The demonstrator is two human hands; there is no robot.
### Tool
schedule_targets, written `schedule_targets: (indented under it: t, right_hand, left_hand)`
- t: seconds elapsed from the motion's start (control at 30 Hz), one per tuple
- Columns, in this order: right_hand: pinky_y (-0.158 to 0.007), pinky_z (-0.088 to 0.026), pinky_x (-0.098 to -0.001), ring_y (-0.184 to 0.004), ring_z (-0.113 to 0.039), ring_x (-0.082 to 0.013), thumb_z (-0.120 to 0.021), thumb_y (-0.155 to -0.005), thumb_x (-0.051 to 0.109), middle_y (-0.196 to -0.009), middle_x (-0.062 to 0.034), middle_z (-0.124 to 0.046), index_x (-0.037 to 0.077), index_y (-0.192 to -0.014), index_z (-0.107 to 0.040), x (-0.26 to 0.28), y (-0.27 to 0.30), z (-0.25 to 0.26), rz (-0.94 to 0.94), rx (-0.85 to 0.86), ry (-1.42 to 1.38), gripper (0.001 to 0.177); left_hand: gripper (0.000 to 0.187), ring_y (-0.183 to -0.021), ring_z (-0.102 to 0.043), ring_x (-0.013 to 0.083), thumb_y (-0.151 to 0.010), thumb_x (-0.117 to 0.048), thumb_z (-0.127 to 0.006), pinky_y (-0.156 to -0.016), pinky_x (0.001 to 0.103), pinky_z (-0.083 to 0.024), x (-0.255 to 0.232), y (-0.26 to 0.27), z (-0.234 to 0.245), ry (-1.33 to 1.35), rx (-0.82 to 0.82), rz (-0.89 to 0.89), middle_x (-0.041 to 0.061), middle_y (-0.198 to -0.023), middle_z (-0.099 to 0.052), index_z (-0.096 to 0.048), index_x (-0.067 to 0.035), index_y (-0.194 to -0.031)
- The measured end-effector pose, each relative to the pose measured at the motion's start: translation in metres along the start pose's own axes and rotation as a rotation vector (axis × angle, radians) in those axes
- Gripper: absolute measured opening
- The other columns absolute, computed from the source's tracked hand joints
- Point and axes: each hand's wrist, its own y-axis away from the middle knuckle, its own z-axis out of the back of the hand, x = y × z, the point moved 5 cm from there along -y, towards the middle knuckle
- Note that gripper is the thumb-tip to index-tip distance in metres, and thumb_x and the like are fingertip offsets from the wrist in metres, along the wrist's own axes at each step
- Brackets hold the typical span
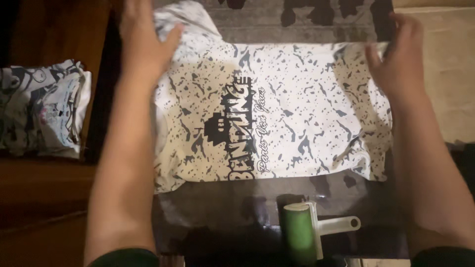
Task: The person uses a green lint roller to roll over a white t-shirt with a black splatter pattern laid on a table. The person repeatedly rolls the shirt surface, lifts and repositions the shirt, and continues rolling different areas.
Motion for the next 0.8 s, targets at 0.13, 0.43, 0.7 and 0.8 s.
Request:
schedule_targets:
  t: [0.13,0.43,0.7,0.8]
  right_hand:
    - [-0.123,-0.043,-0.0483,-0.149,-0.042,-0.0486,-0.077,-0.108,0.020,-0.153,-0.0307,-0.036,0.000,-0.147,-0.047,0.027,0.044,0.002,0.061,0.089,0.018,0.053]
    - [-0.118,-0.041,-0.0498,-0.145,-0.045,-0.0485,-0.071,-0.100,0.036,-0.159,-0.0334,-0.042,-0.004,-0.155,-0.046,0.026,0.162,0.063,-0.293,0.247,0.042,0.072]
    - [-0.113,-0.041,-0.0494,-0.142,-0.045,-0.0478,-0.074,-0.095,0.034,-0.156,-0.0334,-0.046,-0.007,-0.141,-0.054,0.027,0.223,0.059,-0.337,0.346,0.041,0.065]
    - [-0.108,-0.048,-0.0459,-0.129,-0.060,-0.0411,-0.073,-0.099,0.028,-0.139,-0.0274,-0.062,-0.004,-0.132,-0.061,0.036,0.223,0.061,-0.369,0.268,0.019,0.048]
  left_hand:
    - [0.071,-0.153,-0.018,0.0408,-0.097,-0.035,-0.073,-0.118,0.055,-0.020,-0.039,0.070,-0.012,0.033,0.408,0.331,0.015,-0.168,-0.023,-0.039,-0.014,-0.156]
    - [0.067,-0.151,-0.038,0.0388,-0.094,-0.041,-0.074,-0.126,0.054,-0.024,-0.047,0.226,0.072,-0.096,0.200,0.373,0.019,-0.157,-0.046,-0.055,-0.004,-0.146]
    - [0.053,-0.147,-0.039,0.0389,-0.087,-0.035,-0.079,-0.121,0.058,-0.021,-0.047,0.285,0.061,-0.119,0.253,0.346,0.023,-0.152,-0.053,-0.067,-0.001,-0.126]
    - [0.033,-0.145,-0.049,0.0329,-0.092,-0.022,-0.076,-0.122,0.050,-0.033,-0.060,0.269,0.062,-0.024,0.156,0.253,0.019,-0.144,-0.065,-0.071,-0.001,-0.117]
